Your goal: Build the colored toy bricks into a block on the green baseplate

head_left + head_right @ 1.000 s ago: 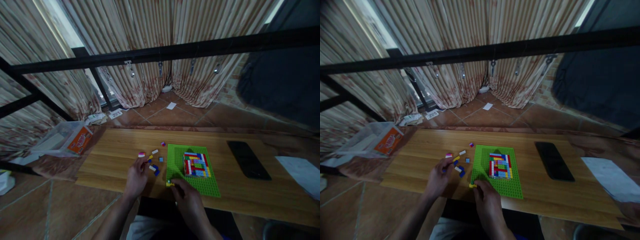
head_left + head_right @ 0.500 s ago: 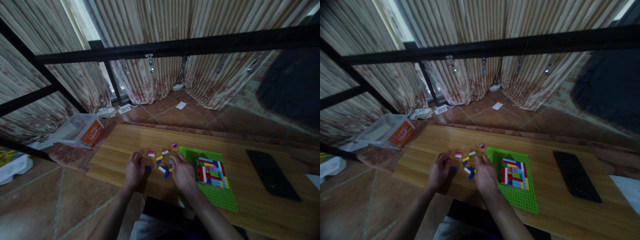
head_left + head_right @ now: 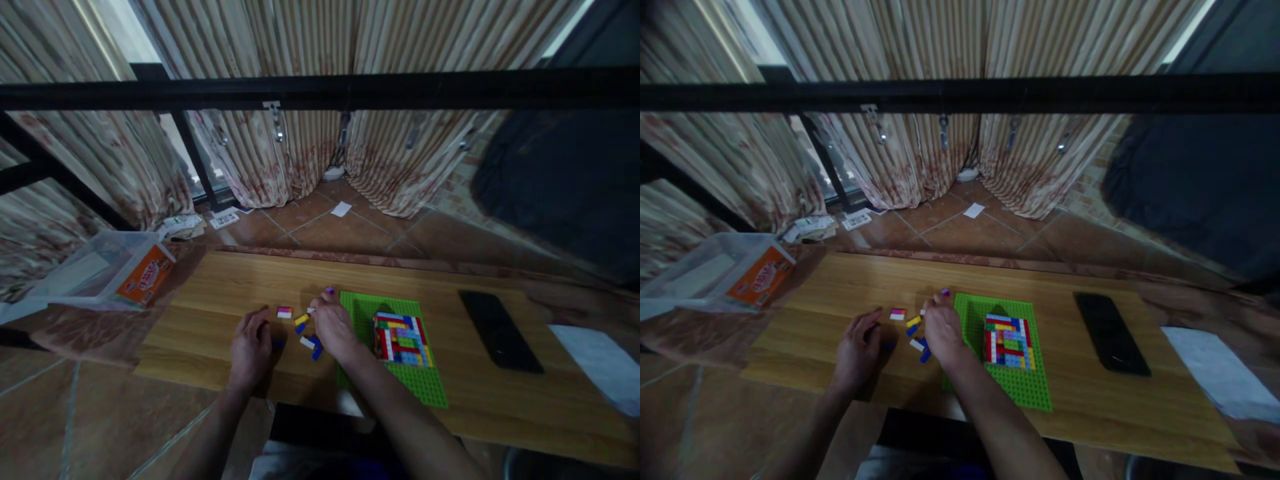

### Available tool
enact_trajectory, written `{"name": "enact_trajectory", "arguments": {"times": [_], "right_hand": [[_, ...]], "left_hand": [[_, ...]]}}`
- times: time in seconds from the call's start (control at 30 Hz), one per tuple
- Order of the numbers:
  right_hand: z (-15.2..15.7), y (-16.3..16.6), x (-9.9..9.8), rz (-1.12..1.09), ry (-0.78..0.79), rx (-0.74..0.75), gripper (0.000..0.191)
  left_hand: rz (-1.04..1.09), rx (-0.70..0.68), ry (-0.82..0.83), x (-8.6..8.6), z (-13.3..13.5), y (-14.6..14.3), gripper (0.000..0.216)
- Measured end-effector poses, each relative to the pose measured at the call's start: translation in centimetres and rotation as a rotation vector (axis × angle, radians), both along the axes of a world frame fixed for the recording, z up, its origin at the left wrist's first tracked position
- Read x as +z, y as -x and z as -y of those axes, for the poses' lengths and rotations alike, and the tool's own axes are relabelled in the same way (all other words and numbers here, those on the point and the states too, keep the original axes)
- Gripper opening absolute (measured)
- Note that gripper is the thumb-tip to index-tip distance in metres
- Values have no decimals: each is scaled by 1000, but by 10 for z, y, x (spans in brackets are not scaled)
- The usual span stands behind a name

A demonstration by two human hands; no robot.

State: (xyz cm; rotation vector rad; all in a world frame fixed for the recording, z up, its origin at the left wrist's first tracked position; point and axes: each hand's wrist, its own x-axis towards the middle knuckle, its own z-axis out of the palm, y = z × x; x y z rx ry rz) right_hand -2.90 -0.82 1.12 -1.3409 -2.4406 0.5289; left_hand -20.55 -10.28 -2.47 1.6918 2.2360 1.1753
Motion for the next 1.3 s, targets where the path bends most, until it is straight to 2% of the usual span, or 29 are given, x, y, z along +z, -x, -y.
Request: {"name": "enact_trajectory", "arguments": {"times": [0.13, 0.23, 0.3, 0.37, 0.47, 0.53, 0.6, 0.77, 0.87, 0.97, 1.07, 1.3], "right_hand": [[13, -7, 19, -34, -8, -39, 19], [32, -25, 36, -229, 18, -28, 18], [46, -45, 44, -395, 65, -40, 19], [59, -71, 45, -509, 105, -123, 19], [73, -116, 40, -579, 71, -269, 19], [79, -144, 36, -573, 74, -379, 19], [84, -167, 32, -560, 48, -467, 21], [86, -200, 22, -409, -57, -670, 29], [84, -216, 7, -208, -129, -771, 33], [83, -228, -11, 21, -152, -812, 33], [82, -233, -24, 139, -147, -797, 33], [80, -236, -23, 43, -49, -679, 36]], "left_hand": [[-11, 8, 19, -1, -2, 1, 29], [-17, 14, 32, -1, -2, 1, 31], [-7, 23, 39, -1, -2, 2, 31], [15, 38, 42, -1, -1, 3, 29], [31, 62, 8, 6, 0, 0, 24], [22, 32, -37, 16, 0, -12, 22], [9, -60, -81, 29, -1, -34, 24], [-74, -488, -59, 58, -7, -108, 32], [-152, -612, 20, 63, -10, -141, 37], [-233, -643, 80, 63, -15, -158, 39], [-312, -634, 119, 60, -20, -164, 38], [-394, -616, 138, 58, -21, -167, 38]]}}
